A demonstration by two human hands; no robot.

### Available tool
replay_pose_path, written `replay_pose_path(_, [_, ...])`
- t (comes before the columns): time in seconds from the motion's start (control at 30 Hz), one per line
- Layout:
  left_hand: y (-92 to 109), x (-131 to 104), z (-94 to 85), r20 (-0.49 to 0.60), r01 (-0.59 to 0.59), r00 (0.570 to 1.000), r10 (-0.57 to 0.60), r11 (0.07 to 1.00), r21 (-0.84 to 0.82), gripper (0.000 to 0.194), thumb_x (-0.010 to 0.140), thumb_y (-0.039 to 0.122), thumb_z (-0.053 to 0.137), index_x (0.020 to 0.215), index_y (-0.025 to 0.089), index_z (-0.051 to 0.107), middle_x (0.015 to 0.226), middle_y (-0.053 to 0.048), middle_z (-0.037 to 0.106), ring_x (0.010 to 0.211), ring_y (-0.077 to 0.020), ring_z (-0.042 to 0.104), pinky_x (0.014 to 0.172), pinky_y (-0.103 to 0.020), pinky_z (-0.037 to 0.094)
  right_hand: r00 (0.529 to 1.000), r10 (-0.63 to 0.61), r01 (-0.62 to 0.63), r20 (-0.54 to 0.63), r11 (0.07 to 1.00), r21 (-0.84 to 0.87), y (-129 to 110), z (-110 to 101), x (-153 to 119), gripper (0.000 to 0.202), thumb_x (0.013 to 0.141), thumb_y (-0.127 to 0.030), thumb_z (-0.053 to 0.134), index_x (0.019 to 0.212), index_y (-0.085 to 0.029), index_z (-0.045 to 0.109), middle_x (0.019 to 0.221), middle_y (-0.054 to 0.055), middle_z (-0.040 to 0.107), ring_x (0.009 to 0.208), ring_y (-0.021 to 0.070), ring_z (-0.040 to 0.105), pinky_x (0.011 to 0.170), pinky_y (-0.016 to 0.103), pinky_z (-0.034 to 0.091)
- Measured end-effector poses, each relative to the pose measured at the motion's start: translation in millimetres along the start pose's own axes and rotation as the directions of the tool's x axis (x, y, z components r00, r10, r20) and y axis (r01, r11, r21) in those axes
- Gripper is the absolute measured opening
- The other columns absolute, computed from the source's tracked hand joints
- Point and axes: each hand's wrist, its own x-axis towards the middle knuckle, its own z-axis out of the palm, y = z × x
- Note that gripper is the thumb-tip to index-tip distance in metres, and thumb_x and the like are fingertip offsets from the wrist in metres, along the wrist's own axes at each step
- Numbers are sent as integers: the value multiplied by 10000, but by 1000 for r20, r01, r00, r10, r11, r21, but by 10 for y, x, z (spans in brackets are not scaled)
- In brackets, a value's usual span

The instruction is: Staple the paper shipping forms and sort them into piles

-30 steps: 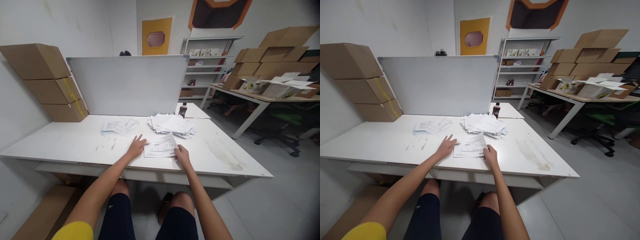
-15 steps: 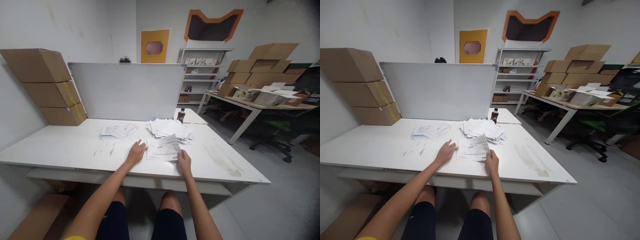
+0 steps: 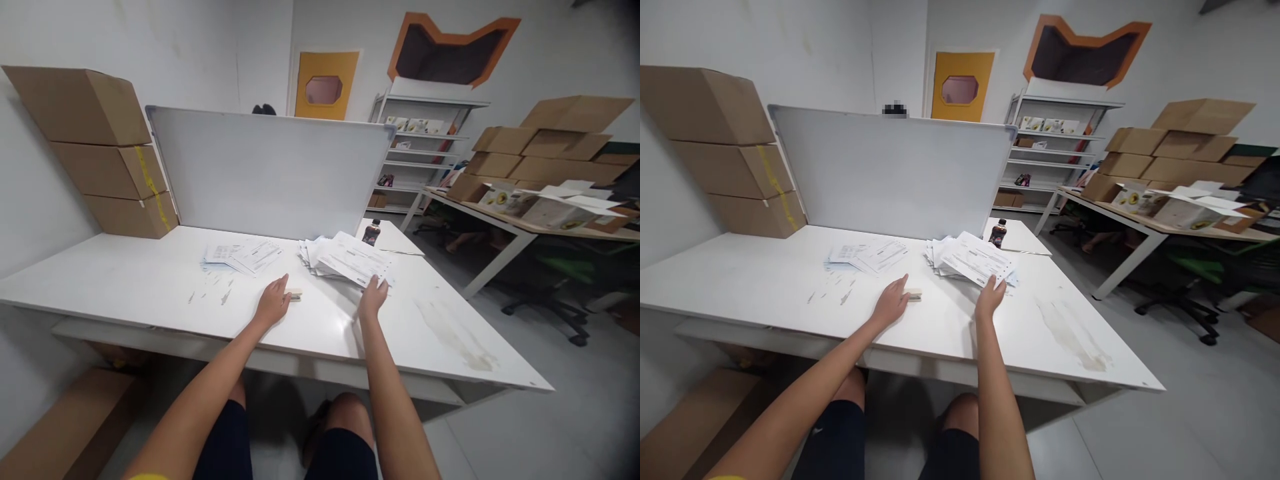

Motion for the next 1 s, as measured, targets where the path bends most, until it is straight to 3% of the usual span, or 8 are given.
replay_pose_path(0.13, [-58,-28,45,-47,89,995,-88,996,28,536,973,320,349,1477,143,307,1361,-155,550,1289,-276,481,1075,-456,399,992,-79,53,-100,970,-237,118,68,-125,713,901,-564,358,1419,-74,346,1407,256,391,1343,355,330,1026,460,355])
replay_pose_path(0.23, [-103,-35,97,-56,132,990,-129,990,42,519,980,347,331,1455,137,342,1383,-165,537,1314,-289,460,1087,-484,381,979,-196,204,57,949,-242,179,36,-265,537,934,-515,320,1200,-109,549,1187,217,554,1153,317,477,941,416,387])
replay_pose_path(0.33, [-112,-38,140,-33,171,985,-170,985,35,508,986,364,310,1419,110,392,1402,-177,520,1328,-291,445,1102,-486,369,809,-278,454,517,855,-252,125,61,-355,458,962,-459,278,868,-179,628,864,101,617,884,236,547,798,330,411])
replay_pose_path(0.4, [-107,-42,158,-22,201,979,-201,979,20,507,988,367,308,1404,96,411,1411,-177,512,1333,-287,441,1110,-476,366,695,-286,596,660,742,-306,65,117,-384,396,960,-396,325,844,-179,635,891,100,628,908,230,553,804,319,401])
replay_pose_path(0.43, [-113,-42,162,-23,205,978,-205,979,8,502,988,365,310,1401,101,418,1411,-169,515,1331,-280,444,1112,-469,369,683,-298,638,667,689,-345,44,148,-390,345,950,-357,360,892,-167,642,977,120,634,973,241,550,837,328,395])
replay_pose_path(0.6, [-391,71,148,-163,267,952,-261,963,19,431,975,330,334,1340,174,505,1324,-115,600,1313,-264,470,1114,-467,379,741,-285,621,608,635,-460,101,226,-373,327,912,-253,424,1142,-108,606,1353,195,514,1247,283,458,981,361,356])
replay_pose_path(0.77, [-899,373,161,-334,587,785,-521,798,135,559,870,379,530,1347,92,485,1404,-239,497,1398,-408,323,1105,-608,302,725,-289,622,625,664,-414,224,250,-325,317,901,-256,422,1127,-134,607,1308,168,558,1227,278,484,978,363,360])
replay_pose_path(1.0, [-846,479,129,-150,539,842,-519,788,298,363,900,381,537,1099,92,634,1213,-219,629,1292,-380,455,1090,-574,294,765,-205,552,610,697,-458,106,234,-311,264,879,-277,431,1058,-156,583,1132,142,616,1105,287,541,887,388,374])
